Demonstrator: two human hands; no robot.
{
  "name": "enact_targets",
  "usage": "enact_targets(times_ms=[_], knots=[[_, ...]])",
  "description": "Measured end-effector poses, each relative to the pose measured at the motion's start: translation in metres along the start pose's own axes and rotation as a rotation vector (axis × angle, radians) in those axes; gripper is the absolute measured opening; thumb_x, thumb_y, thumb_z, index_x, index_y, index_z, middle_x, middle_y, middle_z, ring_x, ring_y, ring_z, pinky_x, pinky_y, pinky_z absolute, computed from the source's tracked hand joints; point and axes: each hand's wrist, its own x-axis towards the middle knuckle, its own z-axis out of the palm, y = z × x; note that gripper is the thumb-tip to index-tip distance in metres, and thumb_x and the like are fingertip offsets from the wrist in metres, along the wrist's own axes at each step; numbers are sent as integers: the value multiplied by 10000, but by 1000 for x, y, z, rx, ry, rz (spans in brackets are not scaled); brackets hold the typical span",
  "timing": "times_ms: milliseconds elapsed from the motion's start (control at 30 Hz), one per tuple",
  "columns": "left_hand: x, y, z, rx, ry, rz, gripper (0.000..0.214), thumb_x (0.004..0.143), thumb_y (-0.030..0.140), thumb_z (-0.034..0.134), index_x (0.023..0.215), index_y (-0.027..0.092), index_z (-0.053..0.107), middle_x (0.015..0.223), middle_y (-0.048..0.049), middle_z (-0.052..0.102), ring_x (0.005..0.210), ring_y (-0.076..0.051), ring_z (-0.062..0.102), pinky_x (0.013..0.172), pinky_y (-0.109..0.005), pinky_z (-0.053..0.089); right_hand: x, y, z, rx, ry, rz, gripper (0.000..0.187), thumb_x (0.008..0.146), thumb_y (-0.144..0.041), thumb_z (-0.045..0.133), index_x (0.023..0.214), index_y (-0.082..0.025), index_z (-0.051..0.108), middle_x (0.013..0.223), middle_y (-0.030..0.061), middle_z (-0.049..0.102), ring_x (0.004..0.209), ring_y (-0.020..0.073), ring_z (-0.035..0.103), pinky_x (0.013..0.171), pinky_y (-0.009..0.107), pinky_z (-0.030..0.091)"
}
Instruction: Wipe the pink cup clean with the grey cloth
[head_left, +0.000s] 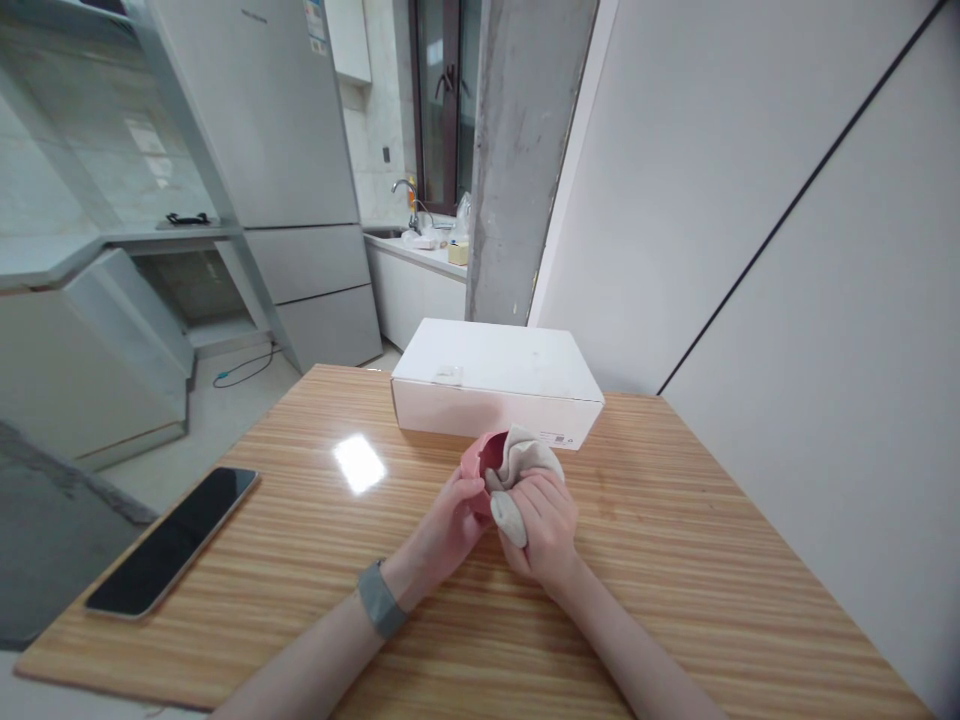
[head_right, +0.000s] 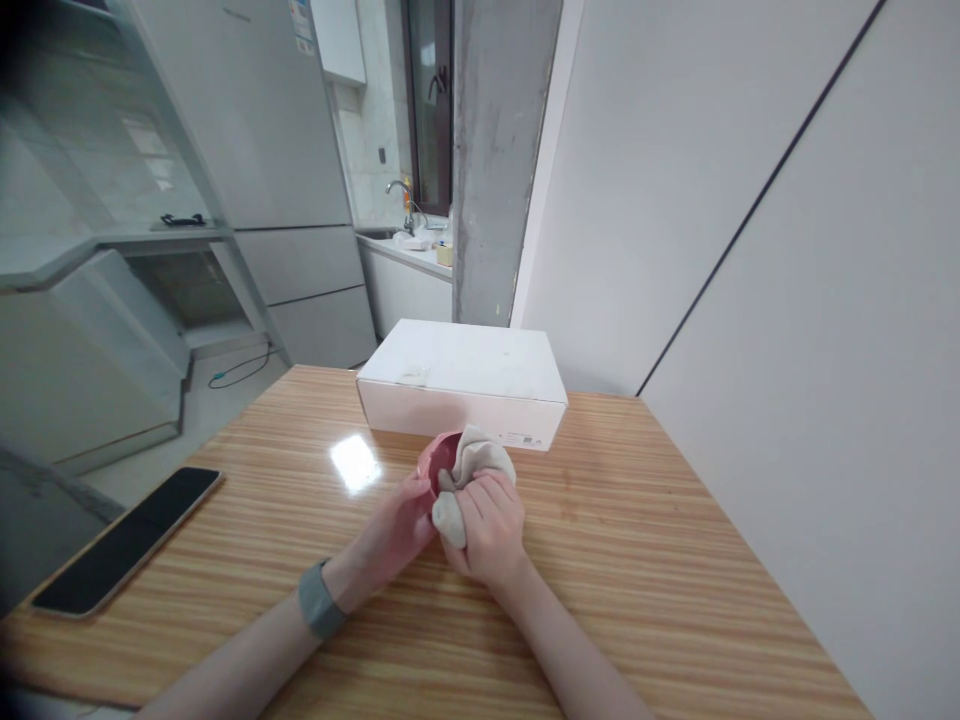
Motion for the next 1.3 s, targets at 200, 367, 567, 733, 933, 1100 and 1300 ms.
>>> enact_targets(times_ms=[200,367,567,733,933,1100,1300], knots=[[1,5,1,-16,-30,-175,390,804,490,638,991,156,714,898,-67,725,806,-191,620,764,-283,457,4,2,-15,32,32,-128,160,825,-203,466,670,-230,497,539,13,491,535,170,441,639,366,490],[3,12,-8,118,-102,-157,427,851,510,605,1029,139,719,986,-92,727,916,-224,620,858,-315,445,6,0,-26,99,-40,-217,237,853,-232,425,622,-240,475,505,4,447,512,165,397,592,360,485],[5,16,-21,272,-146,-137,287,860,340,641,1025,119,721,938,-85,717,816,-183,604,742,-286,457,7,5,-29,204,-43,-187,212,829,-203,426,625,-237,470,509,-1,433,519,169,378,557,353,443],[7,13,-18,312,-96,-72,329,828,341,661,1072,123,698,948,-83,707,800,-178,605,696,-277,468,8,13,-25,190,-70,-111,206,817,-168,465,620,-229,462,524,-2,451,549,166,392,590,354,429],[6,4,-11,247,33,-12,351,744,383,724,992,136,692,773,-35,661,677,-151,575,579,-241,434,2,-1,-13,45,-6,-7,182,836,-186,496,659,-225,492,570,15,484,592,177,433,632,364,442],[4,-5,-11,85,19,-6,270,748,287,736,985,167,687,830,-14,663,699,-109,559,639,-210,439,1,-7,-5,-97,14,12,108,814,-188,520,708,-209,527,600,43,537,625,198,459,684,397,463],[4,-1,-11,38,-35,-153,356,851,436,637,1023,131,706,931,-75,713,848,-168,620,771,-253,485,-1,5,-16,45,29,-55,174,798,-173,492,638,-232,457,536,2,453,544,164,370,545,342,353]])
